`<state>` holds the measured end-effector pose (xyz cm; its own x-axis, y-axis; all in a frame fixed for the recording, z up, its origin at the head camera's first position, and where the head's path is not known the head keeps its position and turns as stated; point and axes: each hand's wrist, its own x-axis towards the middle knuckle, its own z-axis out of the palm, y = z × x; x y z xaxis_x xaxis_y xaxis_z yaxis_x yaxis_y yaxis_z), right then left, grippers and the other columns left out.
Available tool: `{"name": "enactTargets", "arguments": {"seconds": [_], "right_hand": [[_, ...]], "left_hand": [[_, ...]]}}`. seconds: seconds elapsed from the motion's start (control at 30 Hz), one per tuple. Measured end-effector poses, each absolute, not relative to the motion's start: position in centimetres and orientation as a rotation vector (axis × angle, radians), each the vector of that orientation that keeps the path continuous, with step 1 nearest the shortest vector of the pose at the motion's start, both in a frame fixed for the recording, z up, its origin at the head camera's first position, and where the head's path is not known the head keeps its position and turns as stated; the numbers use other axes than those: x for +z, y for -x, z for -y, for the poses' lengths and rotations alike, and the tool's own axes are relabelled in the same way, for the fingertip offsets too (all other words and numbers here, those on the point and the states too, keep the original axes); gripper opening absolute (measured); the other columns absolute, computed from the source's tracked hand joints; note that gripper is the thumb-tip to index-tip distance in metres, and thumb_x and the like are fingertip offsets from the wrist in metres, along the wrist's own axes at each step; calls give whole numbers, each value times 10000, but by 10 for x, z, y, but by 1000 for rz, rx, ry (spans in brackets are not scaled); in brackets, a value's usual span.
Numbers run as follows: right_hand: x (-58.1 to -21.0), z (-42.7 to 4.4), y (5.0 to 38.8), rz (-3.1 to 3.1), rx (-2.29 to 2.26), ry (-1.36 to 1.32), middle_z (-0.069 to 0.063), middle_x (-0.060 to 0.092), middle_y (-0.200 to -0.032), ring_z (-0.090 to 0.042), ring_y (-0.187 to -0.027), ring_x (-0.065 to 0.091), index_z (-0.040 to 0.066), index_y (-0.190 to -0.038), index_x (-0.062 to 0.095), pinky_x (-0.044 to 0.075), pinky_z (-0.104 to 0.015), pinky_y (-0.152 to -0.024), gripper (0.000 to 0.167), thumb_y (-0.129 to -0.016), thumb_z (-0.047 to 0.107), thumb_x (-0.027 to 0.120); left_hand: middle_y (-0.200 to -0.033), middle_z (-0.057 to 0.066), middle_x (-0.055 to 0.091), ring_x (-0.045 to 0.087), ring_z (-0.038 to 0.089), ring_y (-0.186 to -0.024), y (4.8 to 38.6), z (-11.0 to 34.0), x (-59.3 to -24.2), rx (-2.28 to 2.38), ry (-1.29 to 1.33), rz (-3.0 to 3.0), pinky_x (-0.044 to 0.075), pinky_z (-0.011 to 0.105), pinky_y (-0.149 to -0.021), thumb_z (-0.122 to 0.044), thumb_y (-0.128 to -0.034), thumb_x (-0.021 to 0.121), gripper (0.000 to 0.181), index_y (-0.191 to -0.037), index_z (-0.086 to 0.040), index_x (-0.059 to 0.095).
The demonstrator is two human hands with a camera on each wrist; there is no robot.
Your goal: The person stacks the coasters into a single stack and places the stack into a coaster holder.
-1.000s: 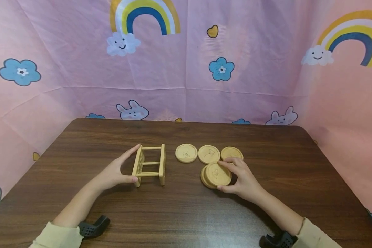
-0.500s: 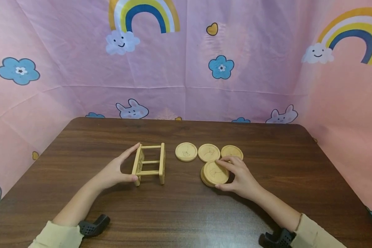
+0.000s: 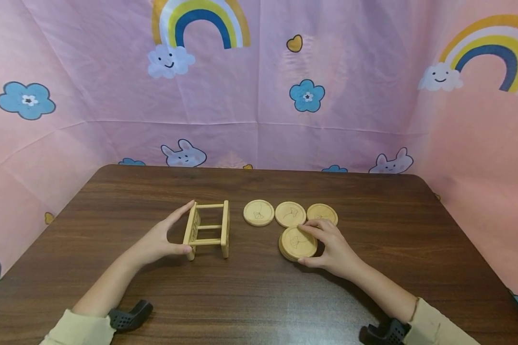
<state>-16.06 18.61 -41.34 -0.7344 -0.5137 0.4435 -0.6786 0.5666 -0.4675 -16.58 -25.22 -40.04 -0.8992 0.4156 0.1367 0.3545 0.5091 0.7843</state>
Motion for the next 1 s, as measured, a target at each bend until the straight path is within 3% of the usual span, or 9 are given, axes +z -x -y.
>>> {"name": "enactTargets", "arguments": {"seconds": [0.43,0.73,1.0], "right_hand": [[-411,-188,160,2569,942,-995,-27,526,-1261,-231,-1191,433,106,-1298,600,344,-515,-948,743,-657,360,878],[-407,-200,168,2522,1033,-956,-59,512,-1292,-264,-1207,415,27,-1285,586,326,-547,-952,743,-651,267,890],[-405,-217,179,2577,1072,-846,-112,475,-1352,-322,-1272,353,39,-1326,548,315,-603,-971,751,-674,214,879]], "left_hand": [[-1563,123,197,175,466,-1369,164,254,-401,1352,-671,-2677,205,737,-964,-236,-719,820,1030,-1543,-237,203],[-1565,115,195,167,459,-1374,166,253,-401,1357,-690,-2672,193,736,-970,-231,-720,820,1033,-1544,-240,198],[-1567,105,191,169,455,-1372,167,253,-401,1357,-688,-2670,199,735,-966,-221,-719,819,1033,-1545,-226,198]]}}
